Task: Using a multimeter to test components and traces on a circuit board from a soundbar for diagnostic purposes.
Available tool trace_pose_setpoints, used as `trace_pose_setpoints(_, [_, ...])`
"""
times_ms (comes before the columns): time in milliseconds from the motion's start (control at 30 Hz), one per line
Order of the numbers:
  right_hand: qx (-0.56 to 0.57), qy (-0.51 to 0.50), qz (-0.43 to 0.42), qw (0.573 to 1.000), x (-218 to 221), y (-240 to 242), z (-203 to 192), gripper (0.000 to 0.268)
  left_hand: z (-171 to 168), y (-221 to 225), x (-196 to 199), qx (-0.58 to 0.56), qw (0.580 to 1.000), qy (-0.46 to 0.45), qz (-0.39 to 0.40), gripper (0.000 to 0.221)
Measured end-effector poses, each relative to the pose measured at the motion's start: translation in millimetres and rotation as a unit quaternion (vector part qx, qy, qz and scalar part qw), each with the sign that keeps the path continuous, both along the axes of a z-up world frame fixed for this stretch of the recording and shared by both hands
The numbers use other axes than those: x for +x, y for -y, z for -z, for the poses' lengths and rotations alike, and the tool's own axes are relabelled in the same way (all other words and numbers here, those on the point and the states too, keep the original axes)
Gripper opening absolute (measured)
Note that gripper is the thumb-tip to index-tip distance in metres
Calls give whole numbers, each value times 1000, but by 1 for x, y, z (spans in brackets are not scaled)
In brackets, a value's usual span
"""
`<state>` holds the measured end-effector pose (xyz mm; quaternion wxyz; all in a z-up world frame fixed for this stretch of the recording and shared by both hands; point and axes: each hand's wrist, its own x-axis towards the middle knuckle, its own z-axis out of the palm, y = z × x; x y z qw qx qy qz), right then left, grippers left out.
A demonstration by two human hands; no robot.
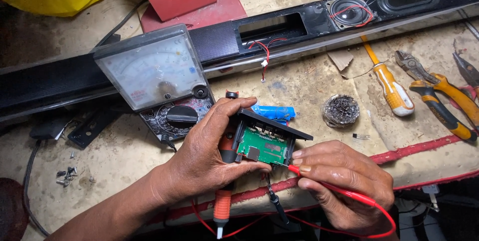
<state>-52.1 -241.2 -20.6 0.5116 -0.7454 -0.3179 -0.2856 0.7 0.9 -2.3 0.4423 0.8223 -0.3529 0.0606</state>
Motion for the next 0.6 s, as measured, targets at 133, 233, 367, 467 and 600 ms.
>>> trace_pose_setpoints(133, [12,6,-3,1000,0,-1,0,12,-1,2,1,2,1000,6,-10,88])
trace_pose_setpoints(233, [4,9,5,1000,-1,-1,0,14,-2,1,0,-17,1000,11,-3,88])
trace_pose_setpoints(367, [-8,-8,23,1000,-4,-1,3,14,-4,0,0,-31,999,9,18,87])
trace_pose_setpoints(467, [-8,-12,30,999,-4,-1,4,14,-4,0,0,-32,999,13,20,86])
trace_pose_setpoints(600, [-6,2,18,1000,-2,-2,0,14,-5,1,0,-25,1000,3,17,87])
